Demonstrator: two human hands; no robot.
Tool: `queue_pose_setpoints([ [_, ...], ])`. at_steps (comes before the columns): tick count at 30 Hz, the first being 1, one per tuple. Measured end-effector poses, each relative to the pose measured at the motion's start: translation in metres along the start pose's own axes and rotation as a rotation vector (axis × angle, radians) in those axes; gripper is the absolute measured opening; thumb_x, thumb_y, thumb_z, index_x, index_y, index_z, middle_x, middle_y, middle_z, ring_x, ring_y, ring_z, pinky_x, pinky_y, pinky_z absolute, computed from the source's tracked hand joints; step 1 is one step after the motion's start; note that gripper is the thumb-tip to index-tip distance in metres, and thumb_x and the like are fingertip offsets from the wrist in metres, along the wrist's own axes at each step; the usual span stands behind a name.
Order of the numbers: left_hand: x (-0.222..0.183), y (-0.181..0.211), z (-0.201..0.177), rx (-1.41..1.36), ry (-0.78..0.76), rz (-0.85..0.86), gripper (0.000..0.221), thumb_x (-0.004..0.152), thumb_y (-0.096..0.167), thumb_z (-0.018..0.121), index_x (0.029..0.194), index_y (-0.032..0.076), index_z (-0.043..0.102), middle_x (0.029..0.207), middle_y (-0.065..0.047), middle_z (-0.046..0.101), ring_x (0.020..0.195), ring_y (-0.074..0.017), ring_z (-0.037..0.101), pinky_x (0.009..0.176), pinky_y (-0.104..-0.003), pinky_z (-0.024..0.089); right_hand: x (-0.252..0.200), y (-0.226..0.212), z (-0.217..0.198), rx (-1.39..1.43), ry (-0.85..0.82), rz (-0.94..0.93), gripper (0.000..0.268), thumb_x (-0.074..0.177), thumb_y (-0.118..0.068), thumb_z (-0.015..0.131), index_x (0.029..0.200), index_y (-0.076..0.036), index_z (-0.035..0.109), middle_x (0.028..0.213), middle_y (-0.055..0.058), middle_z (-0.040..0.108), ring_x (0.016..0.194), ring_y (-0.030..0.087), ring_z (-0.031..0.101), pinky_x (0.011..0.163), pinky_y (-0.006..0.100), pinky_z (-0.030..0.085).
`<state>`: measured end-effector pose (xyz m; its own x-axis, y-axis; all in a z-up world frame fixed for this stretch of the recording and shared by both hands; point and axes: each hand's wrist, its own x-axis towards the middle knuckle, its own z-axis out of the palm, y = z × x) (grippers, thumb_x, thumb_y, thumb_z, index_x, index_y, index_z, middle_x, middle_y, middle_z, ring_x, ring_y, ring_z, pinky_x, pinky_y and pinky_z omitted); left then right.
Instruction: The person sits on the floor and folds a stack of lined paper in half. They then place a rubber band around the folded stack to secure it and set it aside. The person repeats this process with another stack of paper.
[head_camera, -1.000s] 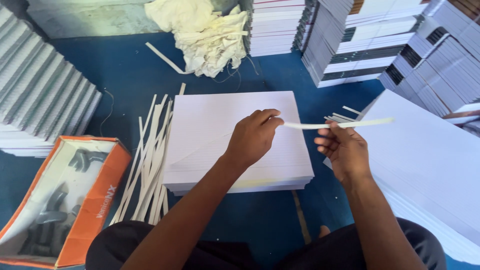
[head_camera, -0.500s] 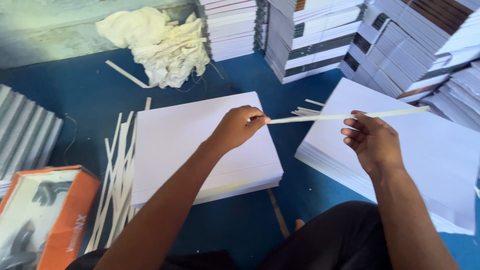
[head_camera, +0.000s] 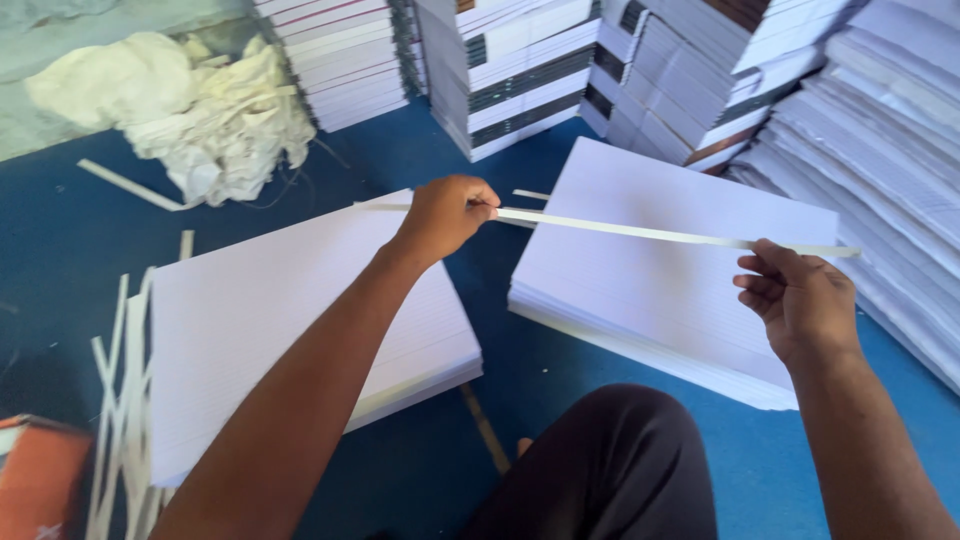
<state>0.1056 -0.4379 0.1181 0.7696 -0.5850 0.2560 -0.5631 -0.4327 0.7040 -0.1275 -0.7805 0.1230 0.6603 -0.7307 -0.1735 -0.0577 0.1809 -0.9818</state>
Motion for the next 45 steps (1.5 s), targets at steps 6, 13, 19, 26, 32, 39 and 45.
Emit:
queue_pose_setpoints([
  [6,0.04,0.004,0.033,0.182,-0.025,-0.05,0.011,0.094,0.016,0.067,0.096,0.018,0.078,0.09,0.002,0.078,0.087,-0.0169,0.07,0.099,-0.046,0.034,0.021,-0.001,-0.049,-0.01,0.128,-0.011,0.016,0.098,-0.016,0.072,0.101,-0.002,0.066,0.089,0.01,0.069,0.069,0.016,0.063,0.065,0.031,0.053],
  [13,0.071,0.007,0.074,0.236,-0.083,-0.095,0.019,0.097,0.014,0.061,0.095,0.022,0.078,0.087,0.004,0.076,0.086,-0.0176,0.068,0.096,-0.048,0.033,0.034,0.004,-0.083,-0.169,0.229,-0.049,0.017,0.099,-0.015,0.073,0.097,0.001,0.066,0.085,0.011,0.069,0.058,0.012,0.054,0.051,0.028,0.041],
  [19,0.092,0.014,0.1,0.288,-0.063,-0.14,0.018,0.096,0.012,0.062,0.087,0.02,0.075,0.078,0.003,0.073,0.077,-0.0182,0.067,0.095,-0.046,0.035,0.042,0.008,-0.093,-0.298,0.27,-0.044,0.018,0.097,-0.015,0.076,0.095,0.002,0.07,0.084,0.009,0.068,0.059,0.008,0.05,0.05,0.025,0.038],
  [26,0.103,0.01,0.126,0.362,-0.062,-0.08,0.015,0.091,0.009,0.067,0.083,0.018,0.075,0.078,0.001,0.072,0.077,-0.0191,0.066,0.094,-0.048,0.031,0.05,0.025,-0.106,-0.404,0.32,0.01,0.021,0.094,-0.015,0.079,0.094,0.004,0.07,0.083,0.01,0.067,0.06,0.01,0.051,0.05,0.026,0.04],
  [32,0.104,0.005,0.137,0.398,-0.073,-0.093,0.016,0.091,0.007,0.068,0.082,0.018,0.074,0.075,0.001,0.07,0.076,-0.0187,0.064,0.095,-0.046,0.031,0.057,0.035,-0.111,-0.425,0.353,0.062,0.022,0.091,-0.016,0.081,0.093,0.002,0.07,0.083,0.01,0.067,0.062,0.01,0.052,0.052,0.026,0.042],
  [39,0.103,0.006,0.137,0.371,-0.091,-0.125,0.018,0.091,0.006,0.069,0.078,0.017,0.073,0.072,0.0,0.07,0.074,-0.0179,0.065,0.099,-0.048,0.029,0.063,0.042,-0.109,-0.445,0.36,0.085,0.024,0.092,-0.018,0.082,0.091,0.002,0.069,0.08,0.01,0.067,0.061,0.011,0.052,0.054,0.028,0.042],
  [45,0.106,0.01,0.137,0.401,-0.08,-0.179,0.01,0.091,0.011,0.072,0.083,0.017,0.075,0.073,0.001,0.07,0.077,-0.0189,0.066,0.103,-0.05,0.028,0.065,0.044,-0.109,-0.453,0.363,0.083,0.024,0.092,-0.019,0.082,0.09,0.001,0.069,0.08,0.009,0.067,0.062,0.011,0.054,0.054,0.028,0.043],
])
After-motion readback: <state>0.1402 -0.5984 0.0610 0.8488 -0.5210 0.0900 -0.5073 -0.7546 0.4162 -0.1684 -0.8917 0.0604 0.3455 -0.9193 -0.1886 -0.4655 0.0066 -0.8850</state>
